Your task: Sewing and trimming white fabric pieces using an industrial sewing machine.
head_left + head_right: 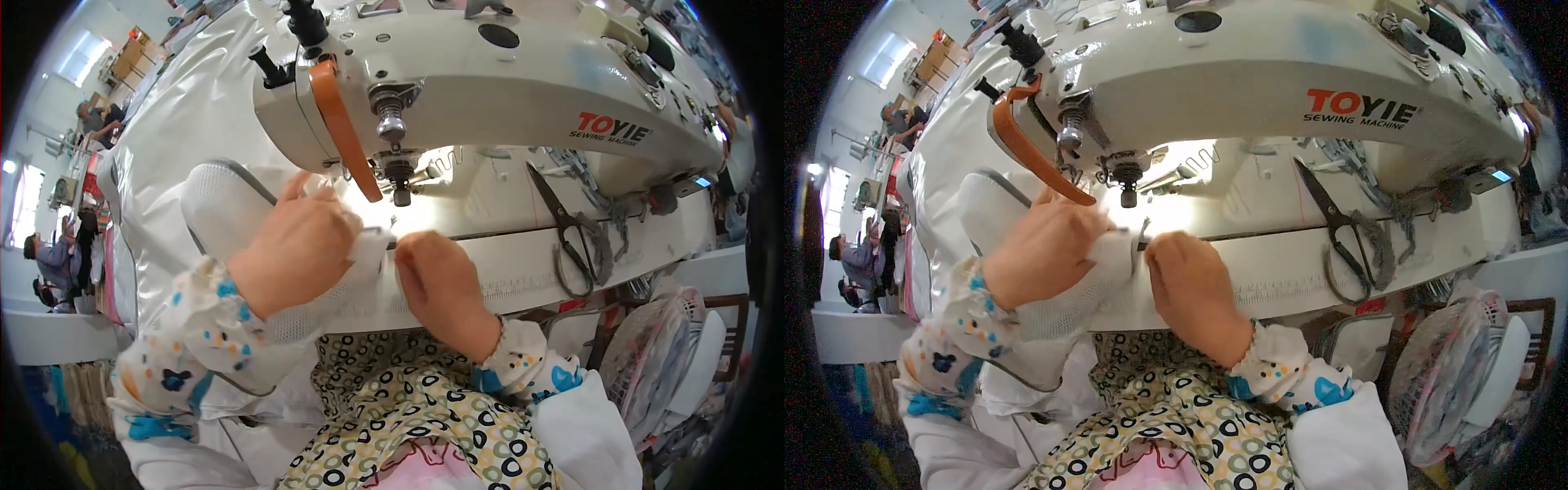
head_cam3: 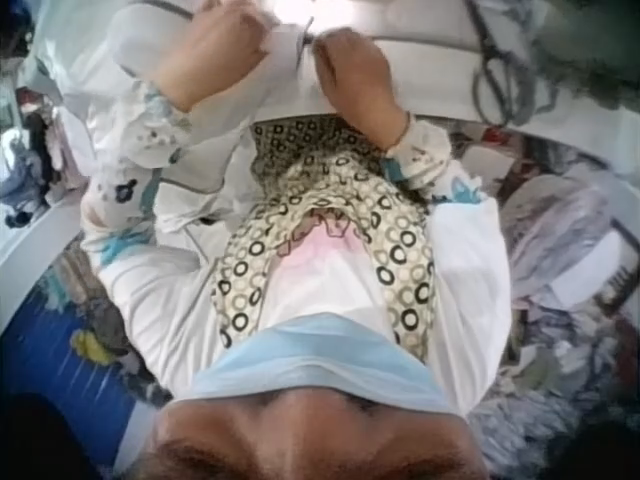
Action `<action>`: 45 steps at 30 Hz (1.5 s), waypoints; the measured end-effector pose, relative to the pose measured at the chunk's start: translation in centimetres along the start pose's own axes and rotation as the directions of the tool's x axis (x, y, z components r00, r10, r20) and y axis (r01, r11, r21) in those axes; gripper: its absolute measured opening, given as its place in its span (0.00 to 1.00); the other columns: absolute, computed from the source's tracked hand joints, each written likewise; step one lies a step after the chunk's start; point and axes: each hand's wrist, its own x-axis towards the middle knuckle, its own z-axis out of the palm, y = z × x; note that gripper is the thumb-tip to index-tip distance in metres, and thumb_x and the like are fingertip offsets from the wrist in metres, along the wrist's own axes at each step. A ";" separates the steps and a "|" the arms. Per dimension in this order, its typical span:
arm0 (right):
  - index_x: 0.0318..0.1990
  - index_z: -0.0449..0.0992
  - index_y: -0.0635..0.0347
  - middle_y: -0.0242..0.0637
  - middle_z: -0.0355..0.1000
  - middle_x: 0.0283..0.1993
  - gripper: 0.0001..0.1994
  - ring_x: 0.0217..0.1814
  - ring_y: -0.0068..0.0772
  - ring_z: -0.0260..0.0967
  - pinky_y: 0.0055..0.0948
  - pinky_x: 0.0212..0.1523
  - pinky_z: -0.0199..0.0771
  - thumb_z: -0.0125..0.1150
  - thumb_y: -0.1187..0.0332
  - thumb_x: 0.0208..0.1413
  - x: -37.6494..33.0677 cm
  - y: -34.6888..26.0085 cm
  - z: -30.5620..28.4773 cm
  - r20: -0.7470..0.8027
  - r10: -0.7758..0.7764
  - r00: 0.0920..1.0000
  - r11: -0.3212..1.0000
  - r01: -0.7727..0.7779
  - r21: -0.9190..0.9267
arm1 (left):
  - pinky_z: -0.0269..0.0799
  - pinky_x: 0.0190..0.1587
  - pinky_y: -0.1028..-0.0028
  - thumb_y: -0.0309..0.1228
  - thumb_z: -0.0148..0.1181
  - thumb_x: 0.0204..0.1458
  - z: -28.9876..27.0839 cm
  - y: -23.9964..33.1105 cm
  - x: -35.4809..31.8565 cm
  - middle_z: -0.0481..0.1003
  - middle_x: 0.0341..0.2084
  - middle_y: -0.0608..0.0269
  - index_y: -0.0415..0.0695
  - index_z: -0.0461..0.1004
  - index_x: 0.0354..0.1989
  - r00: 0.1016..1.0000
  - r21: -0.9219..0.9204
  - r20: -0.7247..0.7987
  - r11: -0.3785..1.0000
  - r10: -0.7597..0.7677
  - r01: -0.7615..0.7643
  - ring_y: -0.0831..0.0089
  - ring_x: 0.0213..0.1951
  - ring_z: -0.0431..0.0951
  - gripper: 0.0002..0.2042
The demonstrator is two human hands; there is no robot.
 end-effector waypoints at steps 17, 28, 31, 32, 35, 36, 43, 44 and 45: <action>0.22 0.71 0.68 0.41 0.72 0.19 0.14 0.19 0.30 0.68 0.32 0.22 0.67 0.54 0.68 0.56 7.3 3.3 -2.5 0.513 0.332 0.791 0.870 -0.467 0.157 | 0.64 0.62 0.58 0.19 0.65 0.31 7.8 6.3 0.5 0.73 0.41 0.64 0.41 0.75 0.44 0.745 -0.366 -0.568 0.918 -0.351 0.154 0.62 0.51 0.73 0.24; 0.23 0.70 0.70 0.42 0.68 0.17 0.12 0.18 0.27 0.65 0.34 0.20 0.60 0.58 0.69 0.54 6.2 2.3 -2.4 0.382 0.272 0.883 0.916 -0.359 0.179 | 0.68 0.51 0.61 0.26 0.60 0.39 8.0 5.6 1.6 0.77 0.38 0.70 0.45 0.78 0.41 0.732 -0.068 -0.655 0.979 -0.188 0.191 0.68 0.43 0.78 0.16; 0.40 0.79 0.63 0.49 0.74 0.28 0.09 0.30 0.52 0.74 0.44 0.31 0.72 0.58 0.69 0.54 5.8 2.5 -1.9 0.343 0.171 0.924 0.983 -0.181 -0.003 | 0.69 0.49 0.64 0.25 0.60 0.43 7.9 4.7 2.3 0.75 0.36 0.66 0.42 0.76 0.39 0.721 -0.047 -0.675 0.984 -0.159 0.173 0.67 0.43 0.76 0.13; 0.42 0.78 0.61 0.48 0.74 0.28 0.10 0.31 0.53 0.74 0.45 0.31 0.72 0.59 0.69 0.54 5.7 2.5 -1.7 0.340 0.173 0.924 0.984 -0.178 -0.016 | 0.70 0.48 0.67 0.24 0.59 0.45 7.8 4.3 2.5 0.73 0.35 0.64 0.39 0.74 0.41 0.724 -0.004 -0.678 0.987 -0.122 0.163 0.67 0.43 0.74 0.13; 0.42 0.78 0.59 0.46 0.74 0.28 0.10 0.31 0.51 0.74 0.46 0.32 0.73 0.59 0.68 0.54 5.4 2.8 -1.1 0.358 0.098 0.929 0.991 -0.058 -0.121 | 0.72 0.45 0.68 0.25 0.60 0.42 7.8 3.1 2.9 0.73 0.34 0.65 0.41 0.75 0.39 0.741 0.050 -0.665 0.985 -0.089 0.164 0.67 0.42 0.74 0.13; 0.43 0.77 0.59 0.45 0.74 0.28 0.10 0.31 0.50 0.74 0.46 0.32 0.74 0.59 0.68 0.54 5.3 2.9 -1.0 0.353 0.104 0.930 0.987 -0.054 -0.149 | 0.73 0.45 0.69 0.25 0.60 0.42 7.8 2.9 3.1 0.73 0.34 0.65 0.41 0.75 0.38 0.747 0.084 -0.659 0.979 -0.085 0.185 0.67 0.43 0.74 0.12; 0.28 0.71 0.62 0.45 0.69 0.24 0.06 0.26 0.53 0.68 0.46 0.27 0.66 0.58 0.71 0.54 4.5 2.5 -0.6 0.218 0.076 0.973 0.988 -0.043 -0.149 | 0.70 0.52 0.64 0.26 0.59 0.41 7.7 1.7 3.3 0.75 0.32 0.66 0.42 0.76 0.33 0.744 0.139 -0.666 0.973 -0.047 0.186 0.67 0.45 0.74 0.09; 0.28 0.71 0.62 0.45 0.69 0.24 0.06 0.26 0.53 0.68 0.46 0.27 0.66 0.58 0.71 0.54 4.3 2.4 -0.6 0.226 0.088 0.970 0.986 -0.053 -0.155 | 0.69 0.52 0.63 0.26 0.59 0.41 7.6 1.4 3.4 0.75 0.32 0.66 0.42 0.76 0.33 0.739 0.148 -0.672 0.972 -0.037 0.183 0.67 0.45 0.74 0.08; 0.29 0.71 0.62 0.45 0.69 0.25 0.04 0.25 0.51 0.68 0.44 0.27 0.66 0.59 0.73 0.53 4.0 2.2 -0.6 0.171 0.095 0.981 0.988 -0.072 -0.135 | 0.68 0.53 0.61 0.26 0.59 0.41 7.5 1.2 3.5 0.75 0.32 0.66 0.42 0.76 0.32 0.734 0.159 -0.679 0.971 -0.025 0.181 0.67 0.45 0.74 0.08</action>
